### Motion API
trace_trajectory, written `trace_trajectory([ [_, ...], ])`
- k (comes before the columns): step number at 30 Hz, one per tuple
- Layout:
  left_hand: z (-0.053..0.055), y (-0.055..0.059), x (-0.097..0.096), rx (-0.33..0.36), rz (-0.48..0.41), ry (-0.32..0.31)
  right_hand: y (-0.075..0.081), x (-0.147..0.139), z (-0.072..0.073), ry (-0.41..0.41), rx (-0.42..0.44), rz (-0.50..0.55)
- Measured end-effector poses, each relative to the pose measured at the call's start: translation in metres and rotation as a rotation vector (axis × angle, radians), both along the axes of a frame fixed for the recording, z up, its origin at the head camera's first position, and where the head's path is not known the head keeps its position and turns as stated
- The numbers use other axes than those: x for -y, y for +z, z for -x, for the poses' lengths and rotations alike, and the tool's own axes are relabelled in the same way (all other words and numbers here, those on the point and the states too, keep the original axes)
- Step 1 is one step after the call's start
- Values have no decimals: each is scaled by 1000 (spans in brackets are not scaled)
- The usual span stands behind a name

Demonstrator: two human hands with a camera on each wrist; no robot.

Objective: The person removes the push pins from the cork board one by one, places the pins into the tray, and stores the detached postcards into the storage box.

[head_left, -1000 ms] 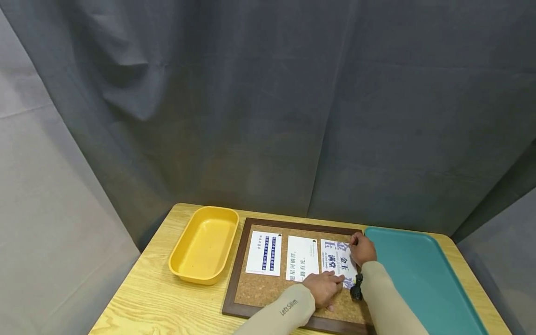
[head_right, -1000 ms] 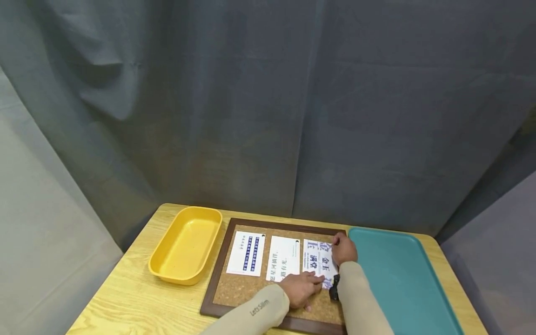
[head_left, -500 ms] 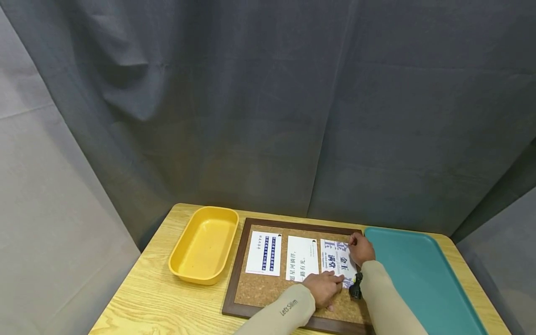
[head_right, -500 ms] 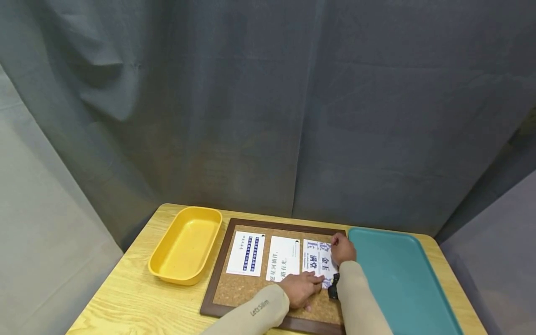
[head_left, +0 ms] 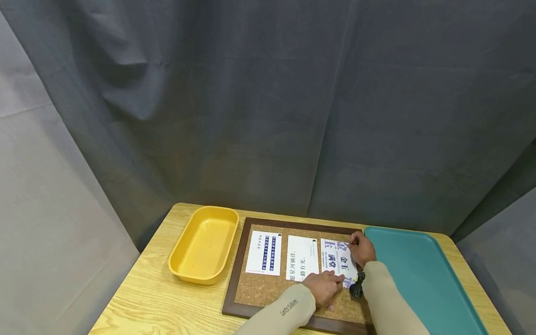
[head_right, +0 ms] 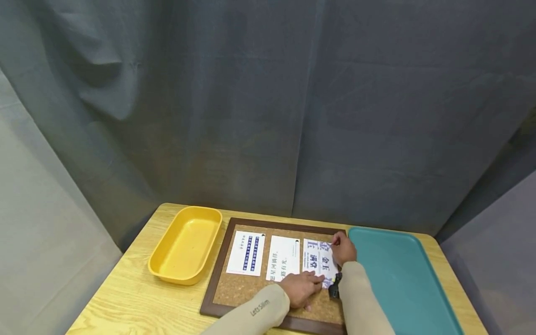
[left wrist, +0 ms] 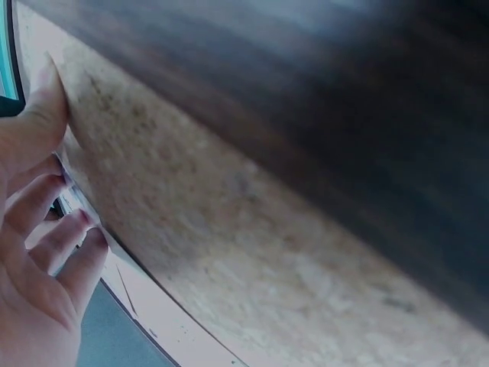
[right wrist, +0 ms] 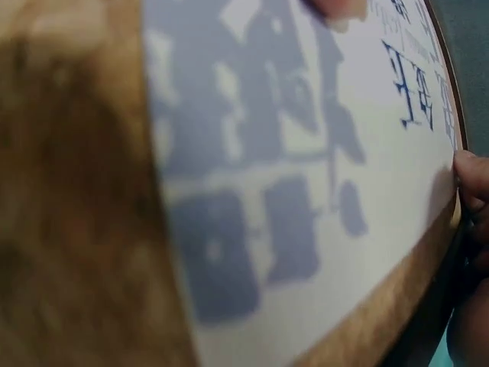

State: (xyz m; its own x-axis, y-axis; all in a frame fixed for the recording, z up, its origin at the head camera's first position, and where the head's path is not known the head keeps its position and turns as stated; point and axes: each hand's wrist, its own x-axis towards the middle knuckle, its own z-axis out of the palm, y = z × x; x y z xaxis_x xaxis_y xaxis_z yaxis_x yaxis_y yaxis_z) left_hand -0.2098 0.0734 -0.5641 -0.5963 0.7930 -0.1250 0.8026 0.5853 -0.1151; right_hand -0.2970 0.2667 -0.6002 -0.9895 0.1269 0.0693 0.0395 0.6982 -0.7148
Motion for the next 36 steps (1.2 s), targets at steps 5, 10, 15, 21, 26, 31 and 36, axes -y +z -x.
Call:
trace_trajectory([
  [5,0,2,1,14,6,2,4,-3,3,60,15,-51],
  [10,0,3,1,17,24,11,2,-4,6,56,49,-98],
  [15,1,2,0,17,26,17,5,-2,9,45,61,-94],
  [21,2,1,0,15,24,2,6,-4,10,45,83,-88],
  [26,1,2,3,13,15,3,4,-4,10,59,79,-36],
  [31,0,2,3,27,23,35,5,-6,10,109,48,-8],
  [36,0,0,0,19,37,42,7,-10,7,134,28,-18],
])
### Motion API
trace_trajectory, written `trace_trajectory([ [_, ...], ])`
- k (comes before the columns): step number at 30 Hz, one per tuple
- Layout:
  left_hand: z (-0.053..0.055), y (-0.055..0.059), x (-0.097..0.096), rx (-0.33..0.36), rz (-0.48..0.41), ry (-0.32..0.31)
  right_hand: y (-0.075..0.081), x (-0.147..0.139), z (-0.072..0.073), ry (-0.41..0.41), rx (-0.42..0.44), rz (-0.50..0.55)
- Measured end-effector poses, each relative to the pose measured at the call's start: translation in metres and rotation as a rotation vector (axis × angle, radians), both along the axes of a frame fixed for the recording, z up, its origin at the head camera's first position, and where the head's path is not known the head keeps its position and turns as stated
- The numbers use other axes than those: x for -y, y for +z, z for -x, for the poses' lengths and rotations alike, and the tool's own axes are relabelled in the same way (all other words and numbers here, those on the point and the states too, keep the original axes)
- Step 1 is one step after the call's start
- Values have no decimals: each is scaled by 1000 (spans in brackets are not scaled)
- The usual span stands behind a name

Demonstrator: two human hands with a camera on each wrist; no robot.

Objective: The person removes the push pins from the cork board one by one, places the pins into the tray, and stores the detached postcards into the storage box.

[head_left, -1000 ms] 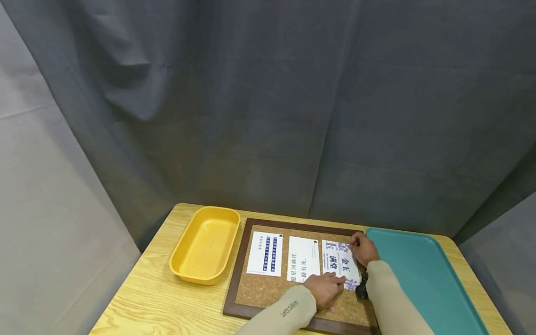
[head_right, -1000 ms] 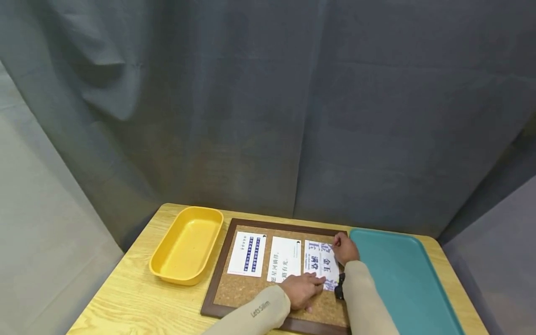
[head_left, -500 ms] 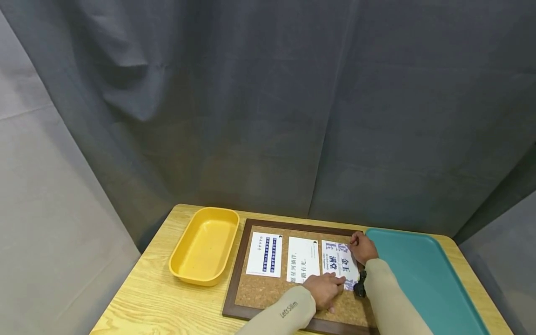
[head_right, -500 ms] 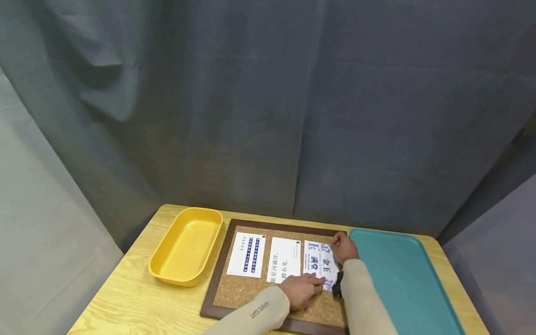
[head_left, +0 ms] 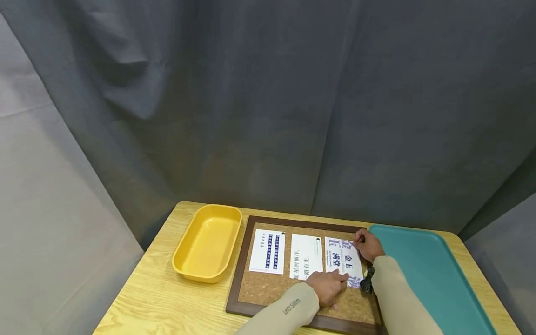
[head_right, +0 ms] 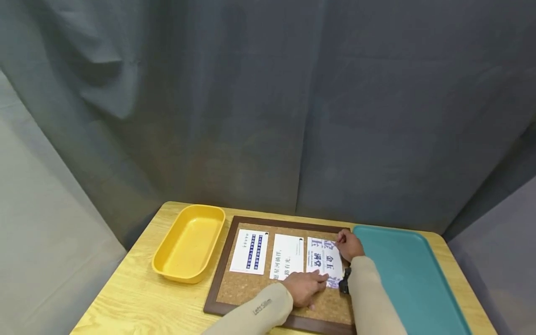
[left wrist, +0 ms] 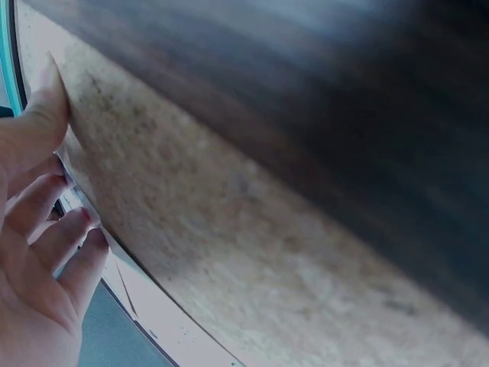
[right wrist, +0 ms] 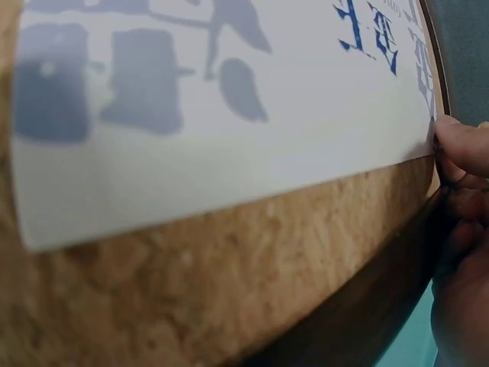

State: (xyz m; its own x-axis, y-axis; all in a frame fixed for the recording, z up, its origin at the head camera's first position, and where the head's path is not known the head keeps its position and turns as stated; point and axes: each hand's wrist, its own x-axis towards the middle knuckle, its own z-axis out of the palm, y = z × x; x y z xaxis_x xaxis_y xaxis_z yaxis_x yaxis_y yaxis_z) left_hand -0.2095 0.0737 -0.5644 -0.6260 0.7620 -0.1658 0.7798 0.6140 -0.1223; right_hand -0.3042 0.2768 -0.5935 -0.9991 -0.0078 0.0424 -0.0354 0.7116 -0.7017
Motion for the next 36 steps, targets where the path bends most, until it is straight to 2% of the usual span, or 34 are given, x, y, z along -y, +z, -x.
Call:
trace_trajectory([
  [5,0,0,-1,-13,7,4,5,0,-1,-4,3,9],
  [18,3,1,0,8,-8,17,1,2,3,-60,-3,6],
  [25,0,4,1,49,-12,12,-5,-4,5,-27,10,-22],
  [30,0,5,0,72,-15,18,-3,-8,5,16,19,-24],
  [36,1,1,-2,46,-27,12,5,-9,4,43,36,-26],
])
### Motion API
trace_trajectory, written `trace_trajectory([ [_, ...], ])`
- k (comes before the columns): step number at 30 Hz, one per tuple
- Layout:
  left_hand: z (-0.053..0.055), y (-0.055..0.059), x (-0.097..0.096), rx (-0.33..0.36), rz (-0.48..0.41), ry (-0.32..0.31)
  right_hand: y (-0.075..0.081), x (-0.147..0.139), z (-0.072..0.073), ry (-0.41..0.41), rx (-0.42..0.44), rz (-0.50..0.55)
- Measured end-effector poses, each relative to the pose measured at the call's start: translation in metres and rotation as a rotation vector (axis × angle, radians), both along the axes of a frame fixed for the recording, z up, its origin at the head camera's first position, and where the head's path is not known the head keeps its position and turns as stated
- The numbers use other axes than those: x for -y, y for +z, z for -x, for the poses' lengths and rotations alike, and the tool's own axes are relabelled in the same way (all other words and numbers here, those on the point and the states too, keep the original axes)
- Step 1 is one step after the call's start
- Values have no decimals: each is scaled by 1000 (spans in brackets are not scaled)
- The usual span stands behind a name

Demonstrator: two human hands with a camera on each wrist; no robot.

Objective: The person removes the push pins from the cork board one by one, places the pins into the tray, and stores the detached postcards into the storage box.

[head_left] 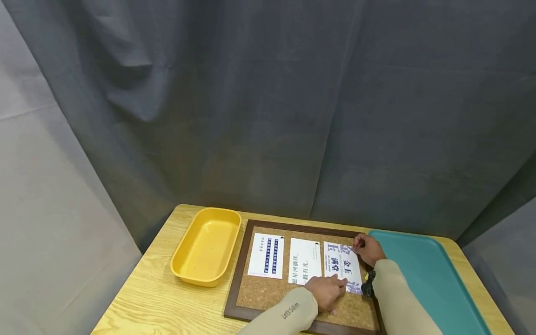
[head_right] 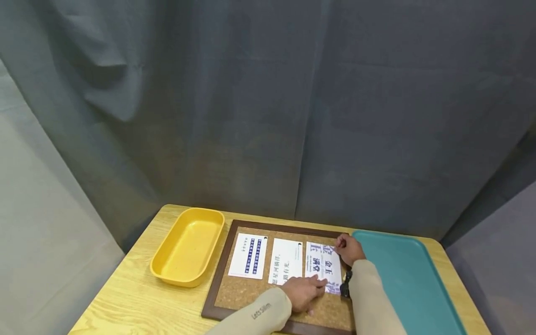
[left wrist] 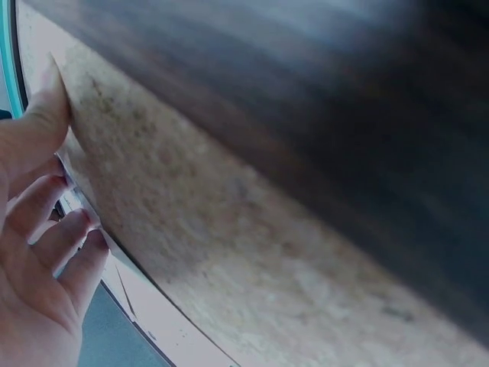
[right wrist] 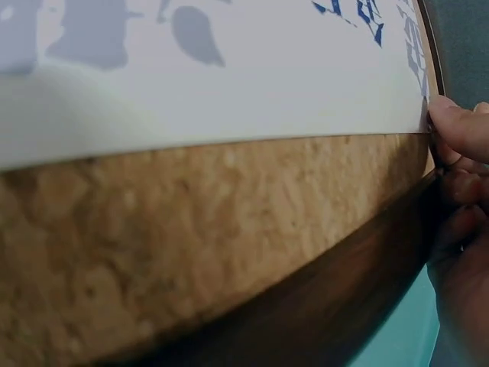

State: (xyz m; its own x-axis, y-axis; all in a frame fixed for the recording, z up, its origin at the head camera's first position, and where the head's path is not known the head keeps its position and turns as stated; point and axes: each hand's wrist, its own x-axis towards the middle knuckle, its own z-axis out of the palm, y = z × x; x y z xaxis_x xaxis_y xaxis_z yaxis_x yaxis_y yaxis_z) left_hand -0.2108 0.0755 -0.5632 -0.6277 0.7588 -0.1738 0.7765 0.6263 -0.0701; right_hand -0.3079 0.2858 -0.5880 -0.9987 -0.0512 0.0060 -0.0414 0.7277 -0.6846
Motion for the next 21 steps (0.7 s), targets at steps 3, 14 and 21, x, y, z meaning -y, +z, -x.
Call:
trace_trajectory([
  [3,1,-1,0,-22,-5,-6,2,0,1,1,0,5],
  [14,2,-2,1,-23,-8,-22,-2,-2,3,7,-9,38],
  [21,1,-4,2,-20,1,-27,-8,-6,4,24,-33,54],
])
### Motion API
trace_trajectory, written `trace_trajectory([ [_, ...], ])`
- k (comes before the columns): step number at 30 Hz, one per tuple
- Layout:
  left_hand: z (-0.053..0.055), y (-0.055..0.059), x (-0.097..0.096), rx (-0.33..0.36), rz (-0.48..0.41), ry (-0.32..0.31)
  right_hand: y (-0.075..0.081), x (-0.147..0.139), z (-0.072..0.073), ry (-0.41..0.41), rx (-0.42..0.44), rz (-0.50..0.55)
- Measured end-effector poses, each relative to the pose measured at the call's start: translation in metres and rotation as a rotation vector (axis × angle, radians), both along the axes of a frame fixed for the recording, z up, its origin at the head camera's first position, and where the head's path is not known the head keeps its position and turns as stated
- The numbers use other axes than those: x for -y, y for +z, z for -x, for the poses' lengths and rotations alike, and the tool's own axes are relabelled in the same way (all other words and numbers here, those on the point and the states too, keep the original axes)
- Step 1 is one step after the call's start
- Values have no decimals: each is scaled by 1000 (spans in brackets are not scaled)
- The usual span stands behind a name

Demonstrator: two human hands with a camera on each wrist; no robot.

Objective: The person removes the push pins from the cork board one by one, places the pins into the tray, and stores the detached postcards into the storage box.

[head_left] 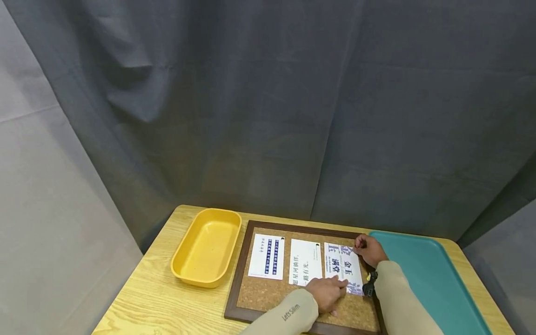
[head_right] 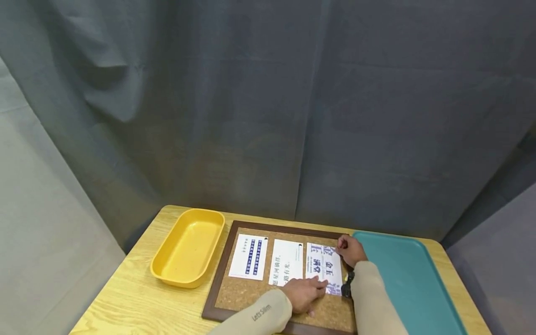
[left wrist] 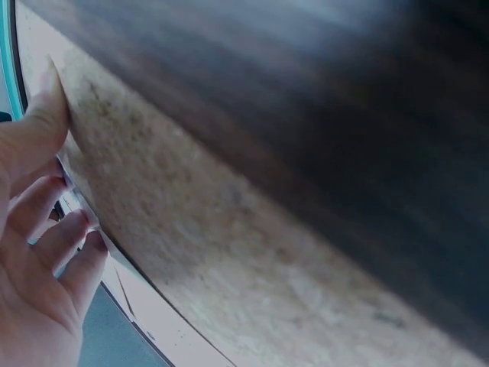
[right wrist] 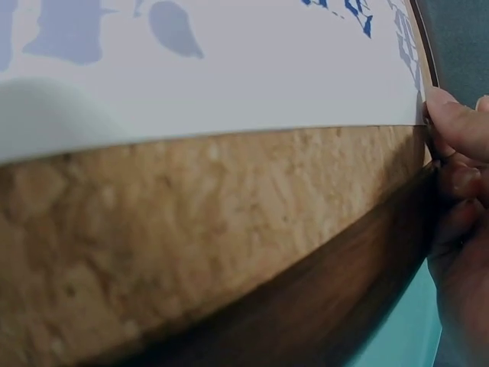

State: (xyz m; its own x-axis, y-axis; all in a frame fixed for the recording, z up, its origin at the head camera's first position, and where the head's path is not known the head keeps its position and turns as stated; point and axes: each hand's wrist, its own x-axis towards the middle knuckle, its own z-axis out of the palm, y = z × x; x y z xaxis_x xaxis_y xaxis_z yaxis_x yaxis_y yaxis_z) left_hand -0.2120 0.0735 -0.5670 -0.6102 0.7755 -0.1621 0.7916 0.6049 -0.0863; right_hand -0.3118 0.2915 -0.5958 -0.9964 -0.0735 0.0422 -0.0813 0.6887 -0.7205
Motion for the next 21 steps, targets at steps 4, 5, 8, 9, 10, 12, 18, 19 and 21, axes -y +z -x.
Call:
trace_trajectory([
  [4,0,2,-1,-7,6,-12,0,-3,0,7,-9,2],
  [5,1,2,-1,-7,8,-12,1,-3,0,6,-8,7],
  [8,1,2,-1,-1,8,-9,1,-3,-1,6,-4,8],
  [9,1,2,-1,2,7,-8,2,-2,-1,-4,3,11],
  [10,1,1,-1,5,6,-7,2,-2,-2,-9,8,10],
  [12,0,1,0,9,5,-10,2,-1,-3,-19,17,11],
  [18,-2,2,0,-10,1,-22,1,1,-8,-60,8,38],
  [19,-2,2,0,-15,2,-23,1,2,-9,-69,0,49],
  [21,-1,2,0,-20,3,-15,0,2,-11,-78,-22,83],
])
